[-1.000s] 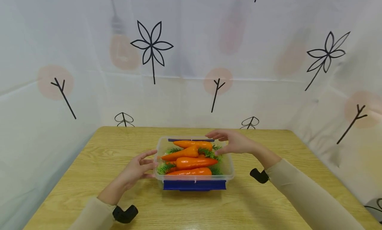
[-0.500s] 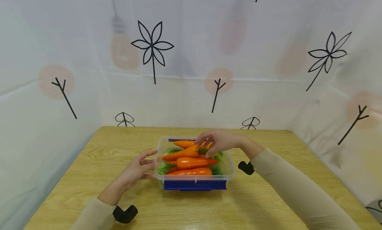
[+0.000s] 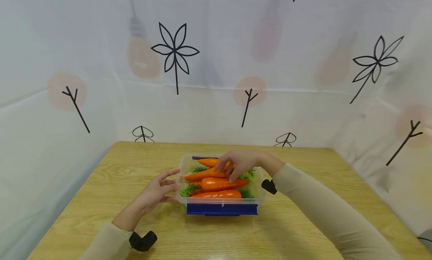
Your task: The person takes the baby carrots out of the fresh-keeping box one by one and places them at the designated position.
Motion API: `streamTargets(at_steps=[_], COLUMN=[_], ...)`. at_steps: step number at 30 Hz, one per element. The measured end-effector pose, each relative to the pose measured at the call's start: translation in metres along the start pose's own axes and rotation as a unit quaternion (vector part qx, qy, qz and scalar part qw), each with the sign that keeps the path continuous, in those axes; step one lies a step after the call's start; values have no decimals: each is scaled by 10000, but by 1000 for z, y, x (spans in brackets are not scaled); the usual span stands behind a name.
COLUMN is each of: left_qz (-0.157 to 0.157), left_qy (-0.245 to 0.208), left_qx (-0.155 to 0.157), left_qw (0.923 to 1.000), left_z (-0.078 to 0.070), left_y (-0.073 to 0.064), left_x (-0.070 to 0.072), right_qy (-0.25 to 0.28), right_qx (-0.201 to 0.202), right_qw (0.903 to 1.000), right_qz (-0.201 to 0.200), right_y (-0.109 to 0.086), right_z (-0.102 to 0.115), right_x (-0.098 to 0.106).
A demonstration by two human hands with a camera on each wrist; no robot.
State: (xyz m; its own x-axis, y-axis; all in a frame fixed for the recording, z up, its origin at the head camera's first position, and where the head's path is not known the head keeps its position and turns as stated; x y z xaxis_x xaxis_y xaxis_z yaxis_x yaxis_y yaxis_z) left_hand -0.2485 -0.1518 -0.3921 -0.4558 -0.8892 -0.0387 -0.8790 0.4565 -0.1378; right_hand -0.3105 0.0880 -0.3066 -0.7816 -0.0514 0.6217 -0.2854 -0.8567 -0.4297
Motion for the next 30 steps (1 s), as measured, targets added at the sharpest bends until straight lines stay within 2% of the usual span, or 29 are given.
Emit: streamTargets(at_steps=[4,7,13,21,26,30], left_qz=[64,41,-63,-14,15,48], left_qy=[44,60,35,23,-11,-1], left_qx=[-66,-80,-34,-63,-71,-78], left_qw=[9999,9999,10000,10000,10000,10000], left_z=[-1,-2,-2,-2,-2,-2], left_y=[-1,-1,0,1,0,0], left_x=[-1,-2,0,0,0,0], right_qy=[-81,-180,-327,-300,-531,-400], right_qx=[-257,-289,-84,228,96,116], right_qw=[9990,9975,9959,9917,9915,9938], right_qz=[348,622,842,1226,1181,1032], right_y=[7,12,18,18,18,15], right_z=[-3,-5,-4,1,0,-1], right_x=[-5,-10,-15,-19,-21,-21])
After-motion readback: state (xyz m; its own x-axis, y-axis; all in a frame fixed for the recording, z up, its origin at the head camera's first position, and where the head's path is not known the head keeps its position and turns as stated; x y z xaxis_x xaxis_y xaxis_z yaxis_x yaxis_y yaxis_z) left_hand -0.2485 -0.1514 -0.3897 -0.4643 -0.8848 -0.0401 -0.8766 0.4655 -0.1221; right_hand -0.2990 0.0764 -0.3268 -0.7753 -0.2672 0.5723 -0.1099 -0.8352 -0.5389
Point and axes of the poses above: each hand's wrist, its own y-axis towards the middle knuckle, its own x-axis out of the back of the hand, z = x × y, the point moved 5 cm from there along y, towards the middle knuckle, and after that the axes turned 12 degrees about z, right-handed, at the moved point
